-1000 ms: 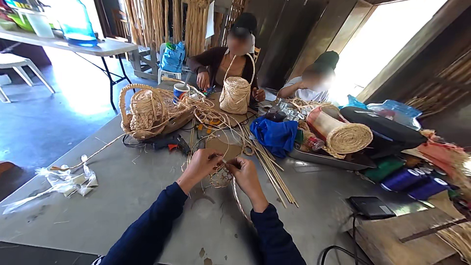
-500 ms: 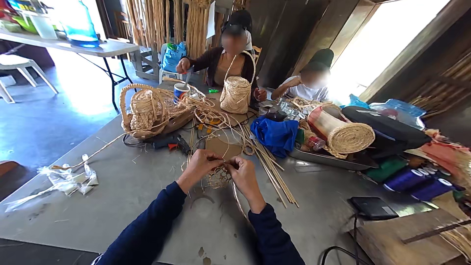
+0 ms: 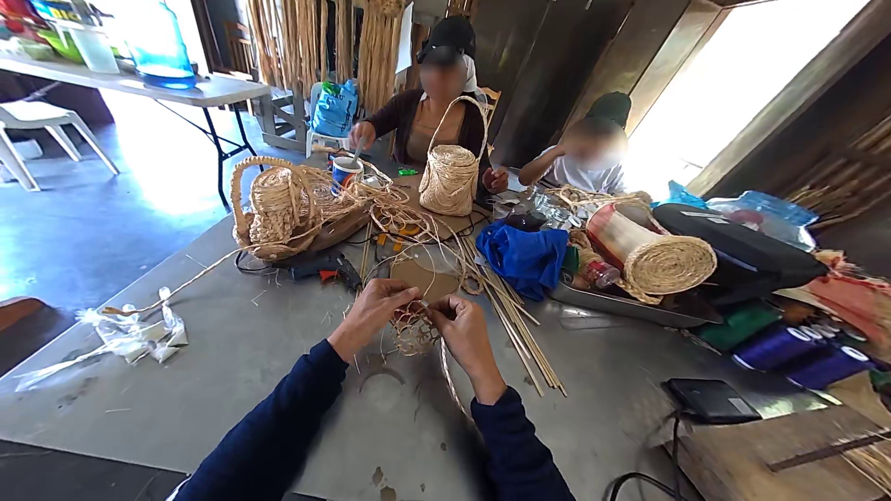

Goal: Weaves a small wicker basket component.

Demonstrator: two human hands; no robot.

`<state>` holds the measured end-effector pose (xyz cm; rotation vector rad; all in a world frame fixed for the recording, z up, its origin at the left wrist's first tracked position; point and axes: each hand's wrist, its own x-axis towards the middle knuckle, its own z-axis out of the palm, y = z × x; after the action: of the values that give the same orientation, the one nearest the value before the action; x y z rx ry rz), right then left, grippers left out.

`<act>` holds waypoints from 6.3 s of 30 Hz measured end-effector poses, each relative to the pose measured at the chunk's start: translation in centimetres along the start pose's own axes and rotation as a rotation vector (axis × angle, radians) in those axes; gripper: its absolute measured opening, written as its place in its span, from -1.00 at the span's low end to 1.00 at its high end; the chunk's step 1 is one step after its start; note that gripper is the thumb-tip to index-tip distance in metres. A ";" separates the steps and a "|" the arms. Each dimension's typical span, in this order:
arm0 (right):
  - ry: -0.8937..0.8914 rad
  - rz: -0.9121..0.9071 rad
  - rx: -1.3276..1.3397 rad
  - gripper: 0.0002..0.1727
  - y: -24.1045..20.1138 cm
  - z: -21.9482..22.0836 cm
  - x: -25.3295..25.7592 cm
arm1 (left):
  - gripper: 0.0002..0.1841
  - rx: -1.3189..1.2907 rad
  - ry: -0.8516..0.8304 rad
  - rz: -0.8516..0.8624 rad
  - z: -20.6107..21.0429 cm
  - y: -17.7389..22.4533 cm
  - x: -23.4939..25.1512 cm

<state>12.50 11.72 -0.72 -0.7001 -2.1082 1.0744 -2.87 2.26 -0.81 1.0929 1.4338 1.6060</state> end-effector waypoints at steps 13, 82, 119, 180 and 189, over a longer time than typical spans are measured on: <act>-0.020 -0.008 0.036 -0.91 0.0 0.2 0.0 | -0.86 0.490 0.020 0.110 0.2 0.3 -0.2; 0.183 -0.093 0.751 -0.83 2.5 -7.7 1.4 | -0.45 -0.129 0.123 0.055 -0.2 -1.4 0.5; 0.076 -0.139 -0.017 -0.85 1.1 0.4 0.3 | -0.75 0.384 0.044 0.343 0.4 -0.9 0.0; -0.092 -0.018 0.009 -0.88 -0.1 -1.2 0.2 | -0.81 0.625 0.021 0.114 0.0 0.5 -0.2; -0.037 -0.127 0.062 -0.85 0.7 -0.5 0.0 | -0.79 0.605 -0.006 0.098 0.1 0.2 -0.1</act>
<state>12.98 12.31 -1.13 -0.5131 -2.1101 1.0853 -2.79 2.19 -0.61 1.5160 1.9523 1.2494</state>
